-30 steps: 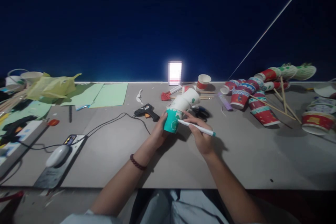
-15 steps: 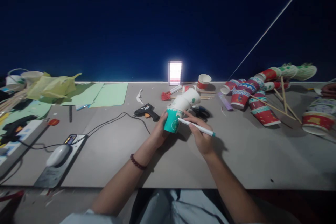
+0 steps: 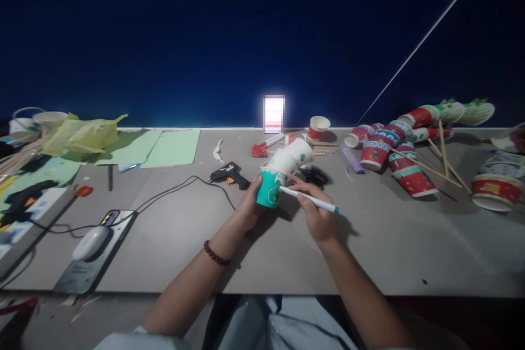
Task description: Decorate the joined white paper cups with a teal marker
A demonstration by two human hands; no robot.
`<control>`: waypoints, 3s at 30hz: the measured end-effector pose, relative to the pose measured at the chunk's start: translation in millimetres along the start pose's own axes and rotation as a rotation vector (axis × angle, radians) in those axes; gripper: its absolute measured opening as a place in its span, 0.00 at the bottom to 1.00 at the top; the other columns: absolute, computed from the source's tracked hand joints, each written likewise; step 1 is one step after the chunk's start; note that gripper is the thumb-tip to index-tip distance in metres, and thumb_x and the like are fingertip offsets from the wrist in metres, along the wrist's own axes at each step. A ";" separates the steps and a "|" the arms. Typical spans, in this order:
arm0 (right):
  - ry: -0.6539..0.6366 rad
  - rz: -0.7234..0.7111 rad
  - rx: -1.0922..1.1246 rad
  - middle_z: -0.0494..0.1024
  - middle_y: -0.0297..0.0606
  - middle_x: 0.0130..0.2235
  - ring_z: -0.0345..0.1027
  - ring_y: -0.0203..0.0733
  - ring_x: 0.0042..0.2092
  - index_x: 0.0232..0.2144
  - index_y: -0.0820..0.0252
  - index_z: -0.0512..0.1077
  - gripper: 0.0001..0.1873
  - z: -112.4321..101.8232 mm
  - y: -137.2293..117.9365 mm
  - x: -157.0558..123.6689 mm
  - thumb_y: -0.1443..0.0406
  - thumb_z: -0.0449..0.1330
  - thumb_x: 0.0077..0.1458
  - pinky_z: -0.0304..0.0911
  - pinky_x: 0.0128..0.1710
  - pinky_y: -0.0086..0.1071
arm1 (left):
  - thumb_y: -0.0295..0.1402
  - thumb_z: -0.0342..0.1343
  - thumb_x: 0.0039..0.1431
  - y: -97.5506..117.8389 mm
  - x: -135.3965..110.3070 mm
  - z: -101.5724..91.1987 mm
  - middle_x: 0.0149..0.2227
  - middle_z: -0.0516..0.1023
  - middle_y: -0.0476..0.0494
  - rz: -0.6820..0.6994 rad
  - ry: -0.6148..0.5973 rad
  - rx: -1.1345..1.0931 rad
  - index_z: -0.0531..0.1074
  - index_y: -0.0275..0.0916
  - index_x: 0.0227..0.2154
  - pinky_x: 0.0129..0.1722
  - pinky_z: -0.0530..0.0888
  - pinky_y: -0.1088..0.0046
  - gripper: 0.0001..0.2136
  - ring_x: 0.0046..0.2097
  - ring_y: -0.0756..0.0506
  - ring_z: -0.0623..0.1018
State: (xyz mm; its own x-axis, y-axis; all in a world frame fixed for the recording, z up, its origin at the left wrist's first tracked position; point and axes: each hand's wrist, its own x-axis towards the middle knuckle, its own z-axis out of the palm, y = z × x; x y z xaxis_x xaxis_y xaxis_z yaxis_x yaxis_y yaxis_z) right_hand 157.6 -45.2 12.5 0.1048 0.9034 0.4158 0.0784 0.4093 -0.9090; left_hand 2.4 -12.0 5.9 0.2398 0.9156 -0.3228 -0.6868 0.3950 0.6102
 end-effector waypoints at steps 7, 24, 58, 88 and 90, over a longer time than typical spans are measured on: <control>0.004 -0.008 0.015 0.80 0.39 0.50 0.72 0.50 0.55 0.35 0.54 0.78 0.09 -0.3 1.2 -0.2 0.67 0.57 0.56 0.65 0.55 0.43 | 0.37 0.56 0.60 0.9 -1.4 1.8 0.37 0.81 0.45 0.002 -0.007 0.017 0.71 0.40 0.51 0.38 0.74 0.73 0.17 0.36 0.46 0.79; -0.020 -0.019 0.009 0.80 0.39 0.51 0.73 0.50 0.54 0.36 0.54 0.79 0.09 -1.3 1.1 -0.7 0.67 0.58 0.57 0.65 0.54 0.42 | 0.37 0.57 0.60 0.2 -0.1 1.1 0.40 0.81 0.44 0.036 -0.014 0.028 0.71 0.41 0.53 0.39 0.74 0.72 0.18 0.39 0.45 0.79; 0.031 -0.010 -0.072 0.81 0.40 0.49 0.74 0.49 0.53 0.40 0.54 0.78 0.10 1.5 -2.2 0.0 0.63 0.57 0.59 0.67 0.54 0.43 | 0.40 0.57 0.60 -0.7 -1.6 0.9 0.44 0.80 0.42 0.032 -0.041 0.071 0.70 0.41 0.55 0.44 0.74 0.69 0.21 0.43 0.44 0.79; 0.030 -0.001 -0.076 0.81 0.40 0.49 0.75 0.48 0.52 0.40 0.54 0.79 0.10 2.5 -2.2 0.7 0.63 0.58 0.59 0.69 0.53 0.42 | 0.41 0.58 0.59 -2.7 0.5 -2.0 0.47 0.80 0.42 0.057 -0.058 0.094 0.69 0.42 0.56 0.44 0.74 0.69 0.22 0.45 0.43 0.79; 0.016 -0.011 -0.065 0.81 0.40 0.49 0.75 0.48 0.52 0.39 0.54 0.79 0.10 2.2 -1.9 0.6 0.64 0.58 0.59 0.69 0.54 0.42 | 0.40 0.57 0.59 -2.6 0.0 -1.4 0.46 0.80 0.42 0.066 -0.058 0.099 0.69 0.42 0.56 0.44 0.74 0.69 0.22 0.45 0.43 0.79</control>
State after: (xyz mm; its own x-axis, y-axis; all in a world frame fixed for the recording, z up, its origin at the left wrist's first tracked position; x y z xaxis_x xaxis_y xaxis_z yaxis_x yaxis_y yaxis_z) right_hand 155.3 -45.1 14.4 0.1190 0.8966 0.4266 0.1436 0.4096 -0.9009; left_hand 3.2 -13.1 3.3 0.2373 0.9416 -0.2390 -0.6319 0.3364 0.6982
